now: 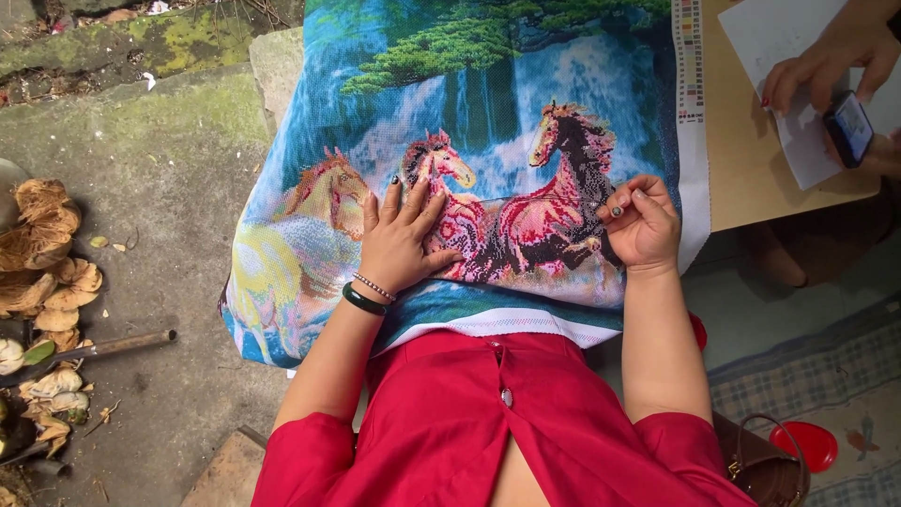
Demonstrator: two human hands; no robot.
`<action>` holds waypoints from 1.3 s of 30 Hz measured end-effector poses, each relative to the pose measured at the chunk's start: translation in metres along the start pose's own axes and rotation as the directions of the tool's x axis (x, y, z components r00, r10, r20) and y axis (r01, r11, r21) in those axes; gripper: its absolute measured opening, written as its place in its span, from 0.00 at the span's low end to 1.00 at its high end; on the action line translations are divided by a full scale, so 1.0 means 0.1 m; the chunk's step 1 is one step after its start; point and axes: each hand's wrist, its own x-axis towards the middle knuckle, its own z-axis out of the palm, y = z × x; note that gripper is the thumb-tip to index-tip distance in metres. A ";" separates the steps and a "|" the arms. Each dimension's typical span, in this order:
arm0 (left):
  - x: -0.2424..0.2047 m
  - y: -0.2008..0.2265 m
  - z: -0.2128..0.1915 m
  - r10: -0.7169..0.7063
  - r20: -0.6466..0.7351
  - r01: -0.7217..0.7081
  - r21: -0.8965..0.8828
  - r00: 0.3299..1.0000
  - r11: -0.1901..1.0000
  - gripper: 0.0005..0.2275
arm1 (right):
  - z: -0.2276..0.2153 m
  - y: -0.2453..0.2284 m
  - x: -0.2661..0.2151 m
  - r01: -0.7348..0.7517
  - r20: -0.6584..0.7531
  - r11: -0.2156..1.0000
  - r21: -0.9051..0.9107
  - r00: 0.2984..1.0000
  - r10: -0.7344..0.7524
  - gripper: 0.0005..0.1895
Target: A person is cross-stitching a colorful horse design onto a large canvas using a needle and thread.
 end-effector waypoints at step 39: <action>-1.42 -0.26 -0.33 -0.266 0.596 0.621 -0.533 0.758 0.574 0.43 | 1.40 1.14 -0.11 0.244 0.461 0.795 -0.556 0.886 0.051 0.08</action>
